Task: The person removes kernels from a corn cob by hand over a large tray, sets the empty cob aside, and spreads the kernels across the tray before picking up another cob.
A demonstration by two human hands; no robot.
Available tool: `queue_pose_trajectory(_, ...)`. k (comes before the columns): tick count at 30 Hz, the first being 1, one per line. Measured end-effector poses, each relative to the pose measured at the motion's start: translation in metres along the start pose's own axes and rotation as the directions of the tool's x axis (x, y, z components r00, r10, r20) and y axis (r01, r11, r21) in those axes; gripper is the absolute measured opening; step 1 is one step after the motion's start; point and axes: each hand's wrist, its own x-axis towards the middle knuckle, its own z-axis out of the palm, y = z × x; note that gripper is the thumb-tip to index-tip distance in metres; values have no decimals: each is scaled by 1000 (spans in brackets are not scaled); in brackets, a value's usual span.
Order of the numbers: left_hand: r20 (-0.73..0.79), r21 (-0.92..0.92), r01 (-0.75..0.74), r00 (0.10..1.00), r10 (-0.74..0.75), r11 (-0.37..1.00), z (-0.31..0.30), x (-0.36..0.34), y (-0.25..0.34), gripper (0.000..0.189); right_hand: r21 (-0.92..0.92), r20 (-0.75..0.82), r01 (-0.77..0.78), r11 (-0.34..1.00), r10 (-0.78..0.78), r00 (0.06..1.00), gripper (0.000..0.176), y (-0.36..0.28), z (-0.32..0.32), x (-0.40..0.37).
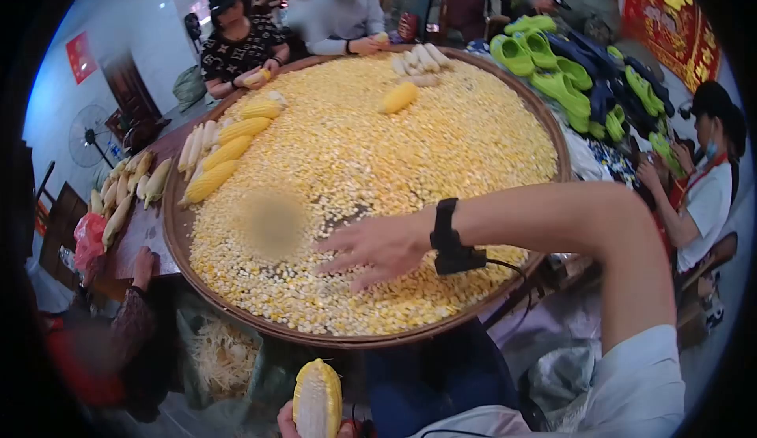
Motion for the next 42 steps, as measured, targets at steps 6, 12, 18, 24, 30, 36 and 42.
queue_pose_trajectory(6, 29, 236, -215, 976, 214, 948, 13, 3, 29, 82, 43, 114, 195, 980, -199, 973, 58, -42, 34, -33)
queue_pose_trajectory(12, 31, 175, -145, 989, 141, 974, 9, -12, 31, 82, -365, 141, -52, 930, 110, 984, 62, 59, -22, -73)
queue_pose_trajectory(18, -37, 183, -41, 998, 49, 982, 14, -17, 35, 81, -223, 111, -773, 594, 803, 585, 89, 64, -50, -90)
queue_pose_trajectory(24, -24, 162, -150, 988, 156, 975, 22, -5, 20, 82, -102, 54, -785, 611, 792, 609, 95, 66, 16, -10)
queue_pose_trajectory(30, 30, 136, -142, 990, 140, 980, 27, 2, 37, 80, 126, 21, -227, 966, 226, 974, 84, 90, 26, 81)
queue_pose_trajectory(36, -5, 153, -55, 998, 57, 987, 17, -7, 34, 78, -90, 19, -798, 597, 802, 597, 72, 104, -37, 85)
queue_pose_trajectory(42, -50, 92, -66, 996, 71, 994, 12, -2, 29, 77, -26, 56, -425, 905, 425, 903, 69, 86, -36, 90)
